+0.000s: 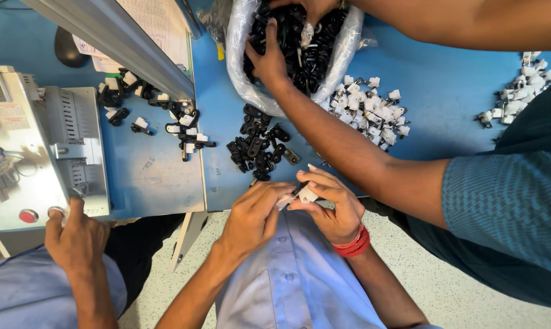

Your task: The person picks black and white plastic components from piles on a blue workbench, snaps them together by hand, and places the assembled units into a growing pile. A coworker is also seen assembling similar parts nearby.

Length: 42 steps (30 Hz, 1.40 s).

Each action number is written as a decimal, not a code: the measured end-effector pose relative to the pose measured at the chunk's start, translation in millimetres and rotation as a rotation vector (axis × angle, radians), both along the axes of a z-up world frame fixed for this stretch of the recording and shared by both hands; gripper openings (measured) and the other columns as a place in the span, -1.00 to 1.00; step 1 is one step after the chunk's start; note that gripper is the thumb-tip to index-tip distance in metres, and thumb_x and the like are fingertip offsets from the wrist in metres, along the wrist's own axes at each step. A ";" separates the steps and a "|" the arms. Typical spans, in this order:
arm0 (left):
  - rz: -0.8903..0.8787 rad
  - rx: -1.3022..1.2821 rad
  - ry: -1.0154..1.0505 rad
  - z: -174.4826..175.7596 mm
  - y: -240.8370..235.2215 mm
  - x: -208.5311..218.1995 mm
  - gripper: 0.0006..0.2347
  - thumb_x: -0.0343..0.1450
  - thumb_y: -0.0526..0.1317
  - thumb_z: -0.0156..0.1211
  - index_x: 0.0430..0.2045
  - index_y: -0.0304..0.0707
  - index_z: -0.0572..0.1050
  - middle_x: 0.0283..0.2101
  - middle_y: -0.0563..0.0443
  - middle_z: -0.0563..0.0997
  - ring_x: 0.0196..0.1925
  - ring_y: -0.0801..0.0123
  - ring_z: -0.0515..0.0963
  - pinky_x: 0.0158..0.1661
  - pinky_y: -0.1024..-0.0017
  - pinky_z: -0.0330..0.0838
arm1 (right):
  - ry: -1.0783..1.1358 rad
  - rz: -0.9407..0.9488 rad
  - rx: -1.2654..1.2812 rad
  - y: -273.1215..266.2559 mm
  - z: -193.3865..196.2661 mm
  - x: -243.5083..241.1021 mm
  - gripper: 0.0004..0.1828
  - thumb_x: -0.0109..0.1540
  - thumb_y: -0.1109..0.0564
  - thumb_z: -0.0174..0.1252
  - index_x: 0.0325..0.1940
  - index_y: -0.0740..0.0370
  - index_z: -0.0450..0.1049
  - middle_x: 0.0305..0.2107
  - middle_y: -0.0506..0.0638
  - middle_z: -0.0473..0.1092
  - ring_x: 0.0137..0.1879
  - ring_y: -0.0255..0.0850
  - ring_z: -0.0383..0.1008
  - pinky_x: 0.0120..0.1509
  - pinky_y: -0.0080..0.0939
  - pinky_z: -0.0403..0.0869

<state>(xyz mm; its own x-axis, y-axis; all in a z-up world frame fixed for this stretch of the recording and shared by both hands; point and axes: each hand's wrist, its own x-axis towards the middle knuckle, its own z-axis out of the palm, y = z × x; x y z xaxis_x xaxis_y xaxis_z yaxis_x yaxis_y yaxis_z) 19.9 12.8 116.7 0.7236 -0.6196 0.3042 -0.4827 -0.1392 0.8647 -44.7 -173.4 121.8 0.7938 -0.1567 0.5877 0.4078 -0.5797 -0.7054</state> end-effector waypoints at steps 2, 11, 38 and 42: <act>0.020 -0.020 0.247 -6.2 3.2 -3.4 -0.79 0.46 -0.45 0.03 -0.08 -0.43 0.55 -0.12 -0.14 0.68 -0.07 0.28 0.71 -0.06 0.41 0.56 | 0.006 -0.015 0.104 8.7 0.0 -0.6 -0.56 0.20 0.12 0.41 -0.03 0.35 0.34 -0.06 0.22 0.53 0.10 -0.01 0.62 0.34 0.05 0.57; 0.026 -0.385 0.928 -38.6 2.4 -12.0 -0.84 0.50 -0.32 0.18 -0.19 -0.53 0.59 -0.27 -0.07 0.69 -0.26 0.47 0.64 -0.15 0.52 0.53 | 0.129 0.047 0.014 3.4 8.7 -12.4 -0.75 0.18 0.36 0.36 -0.13 0.35 0.45 -0.09 0.19 0.52 -0.07 -0.12 0.64 0.02 -0.22 0.61; -0.151 -0.201 0.878 3.4 -20.9 -4.5 -0.73 0.46 -0.46 0.16 0.06 -0.36 0.53 -0.09 -0.06 0.69 -0.08 0.49 0.64 -0.05 0.51 0.54 | 0.044 0.242 -0.076 -47.4 3.9 -3.4 -0.44 0.01 -0.10 0.55 -0.20 0.16 0.36 -0.41 -0.03 0.38 -0.36 -0.17 0.38 -0.22 -0.15 0.31; -0.103 -0.398 0.927 -19.0 -27.5 -11.0 -0.74 0.47 -0.49 0.20 0.07 -0.47 0.51 -0.13 -0.09 0.64 -0.08 0.47 0.61 -0.03 0.51 0.52 | 0.050 0.182 -0.059 -33.2 -2.9 -2.3 -0.42 -0.04 -0.07 0.59 -0.21 0.16 0.37 -0.42 -0.05 0.37 -0.35 -0.19 0.39 -0.25 -0.17 0.30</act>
<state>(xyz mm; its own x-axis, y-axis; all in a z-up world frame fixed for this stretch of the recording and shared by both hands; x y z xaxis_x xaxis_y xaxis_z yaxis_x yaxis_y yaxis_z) 8.9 -14.7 97.7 0.7280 -0.6684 -0.1522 0.4089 0.2452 0.8790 -47.1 -206.6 118.9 0.8340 0.0254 0.5511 0.4753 -0.5404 -0.6943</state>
